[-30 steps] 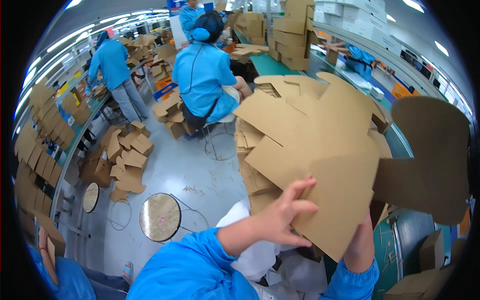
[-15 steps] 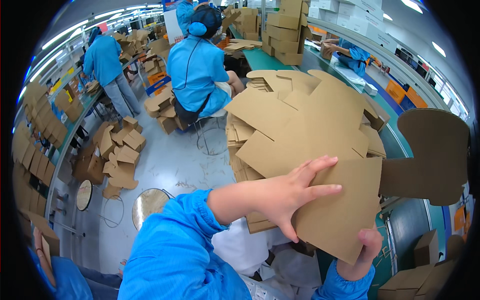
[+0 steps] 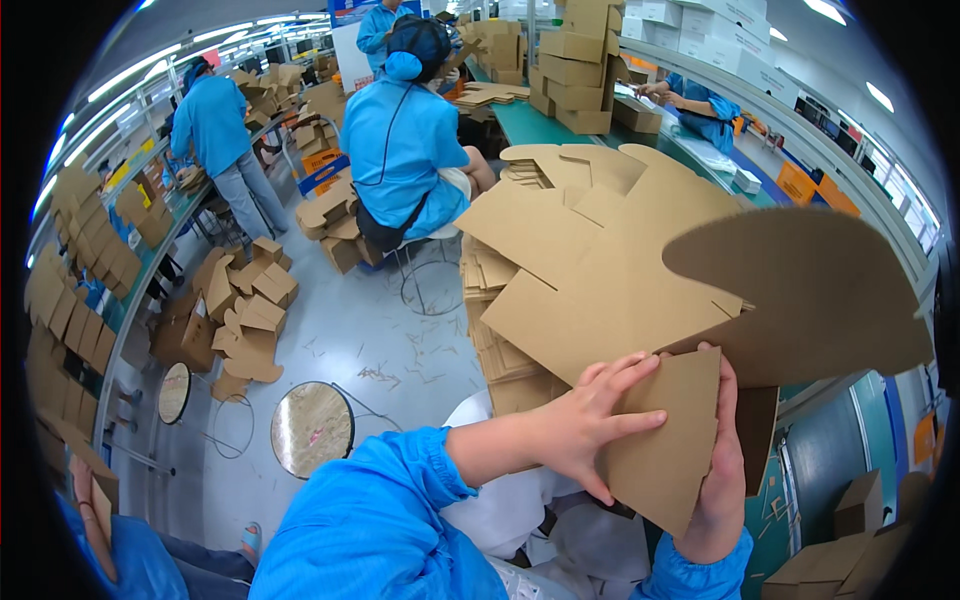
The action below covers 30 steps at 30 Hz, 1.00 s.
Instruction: The person folds flat cardboard sheets into boxes by hand and stacks the assembled boxes on a table.
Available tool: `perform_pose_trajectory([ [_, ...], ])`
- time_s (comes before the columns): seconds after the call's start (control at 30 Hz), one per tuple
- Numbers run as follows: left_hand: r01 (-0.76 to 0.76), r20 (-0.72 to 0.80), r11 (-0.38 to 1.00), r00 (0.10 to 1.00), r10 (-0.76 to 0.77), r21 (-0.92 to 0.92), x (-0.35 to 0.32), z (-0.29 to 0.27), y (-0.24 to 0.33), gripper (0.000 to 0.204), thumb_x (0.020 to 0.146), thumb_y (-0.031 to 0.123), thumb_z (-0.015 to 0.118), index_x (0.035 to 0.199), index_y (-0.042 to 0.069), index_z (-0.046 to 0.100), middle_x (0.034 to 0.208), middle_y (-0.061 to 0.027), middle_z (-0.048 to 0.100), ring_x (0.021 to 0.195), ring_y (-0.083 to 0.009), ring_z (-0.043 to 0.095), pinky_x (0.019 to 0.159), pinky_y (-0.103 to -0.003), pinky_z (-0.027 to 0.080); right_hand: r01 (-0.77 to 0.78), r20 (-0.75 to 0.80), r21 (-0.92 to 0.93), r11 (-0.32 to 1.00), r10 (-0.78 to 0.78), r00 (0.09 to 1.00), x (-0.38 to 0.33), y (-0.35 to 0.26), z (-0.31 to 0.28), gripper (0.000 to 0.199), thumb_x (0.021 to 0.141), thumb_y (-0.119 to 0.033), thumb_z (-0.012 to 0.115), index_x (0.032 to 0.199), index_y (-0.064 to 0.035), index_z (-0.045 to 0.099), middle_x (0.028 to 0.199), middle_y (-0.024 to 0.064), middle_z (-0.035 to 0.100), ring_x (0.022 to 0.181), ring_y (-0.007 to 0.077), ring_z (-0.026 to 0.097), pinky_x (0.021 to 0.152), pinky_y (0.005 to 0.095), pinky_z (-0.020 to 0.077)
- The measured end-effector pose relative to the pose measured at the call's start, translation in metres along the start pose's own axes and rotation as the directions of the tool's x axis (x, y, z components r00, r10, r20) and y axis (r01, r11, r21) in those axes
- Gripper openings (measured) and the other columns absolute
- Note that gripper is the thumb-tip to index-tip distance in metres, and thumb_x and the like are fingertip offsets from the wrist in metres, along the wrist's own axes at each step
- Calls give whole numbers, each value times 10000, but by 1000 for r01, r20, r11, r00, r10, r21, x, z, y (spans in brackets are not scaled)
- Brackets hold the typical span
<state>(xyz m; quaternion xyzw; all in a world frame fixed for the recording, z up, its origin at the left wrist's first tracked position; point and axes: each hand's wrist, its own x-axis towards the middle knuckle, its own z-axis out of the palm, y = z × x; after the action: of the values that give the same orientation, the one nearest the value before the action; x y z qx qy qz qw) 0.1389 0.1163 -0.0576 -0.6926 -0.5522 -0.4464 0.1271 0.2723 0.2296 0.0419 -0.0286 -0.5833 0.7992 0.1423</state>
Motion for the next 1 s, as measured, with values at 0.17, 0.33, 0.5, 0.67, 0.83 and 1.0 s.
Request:
perform_pose_trajectory([
  [0.17,80,-12,996,997,-80,-33,4,11,0,1144,421,548,826,1404,228,335,1466,-289,58,1310,-494,191,980,-567,247,-8,-3,136,991,9,1000,7,-10,-20,771,704,-162,587,1398,-74,261,1309,107,410,1245,243,397,1021,348,342],
  [0.33,159,6,987,987,-159,-31,-2,15,-5,1117,449,600,793,1399,215,350,1473,-305,13,1298,-498,202,982,-559,257,52,50,-292,955,-39,998,19,-14,-61,565,792,-121,585,1313,-23,388,1196,126,512,1119,192,489,953,313,392],
  [0.5,232,49,969,971,-236,81,7,13,-1,1039,469,642,767,1351,212,425,1468,-324,3,1292,-512,206,1001,-558,249,-140,-223,-835,532,-96,970,12,-30,-73,388,730,-128,715,1041,-22,509,854,131,627,695,234,624,609,302,488],
  [0.67,240,34,970,970,-241,37,12,17,-5,1024,460,679,762,1319,211,456,1458,-349,4,1310,-522,178,1023,-557,233,67,181,-963,-260,-444,877,10,-14,-57,199,730,-130,698,838,-24,569,855,130,564,745,313,587,643,400,485],
  [0.83,237,44,966,969,-243,108,10,18,-5,1039,451,668,773,1322,200,456,1460,-348,-8,1313,-511,181,1028,-554,227,72,72,-997,-14,-37,997,-8,-5,-30,301,817,-273,630,941,-2,593,902,168,565,785,335,597,651,418,492],
  [1.0,195,11,971,980,-199,139,-3,25,-2,1078,451,606,803,1363,180,417,1460,-345,4,1312,-509,175,1031,-558,220,7,18,-995,99,113,993,6,19,-32,611,747,-499,647,1061,17,557,887,228,581,847,380,600,713,438,498],
])
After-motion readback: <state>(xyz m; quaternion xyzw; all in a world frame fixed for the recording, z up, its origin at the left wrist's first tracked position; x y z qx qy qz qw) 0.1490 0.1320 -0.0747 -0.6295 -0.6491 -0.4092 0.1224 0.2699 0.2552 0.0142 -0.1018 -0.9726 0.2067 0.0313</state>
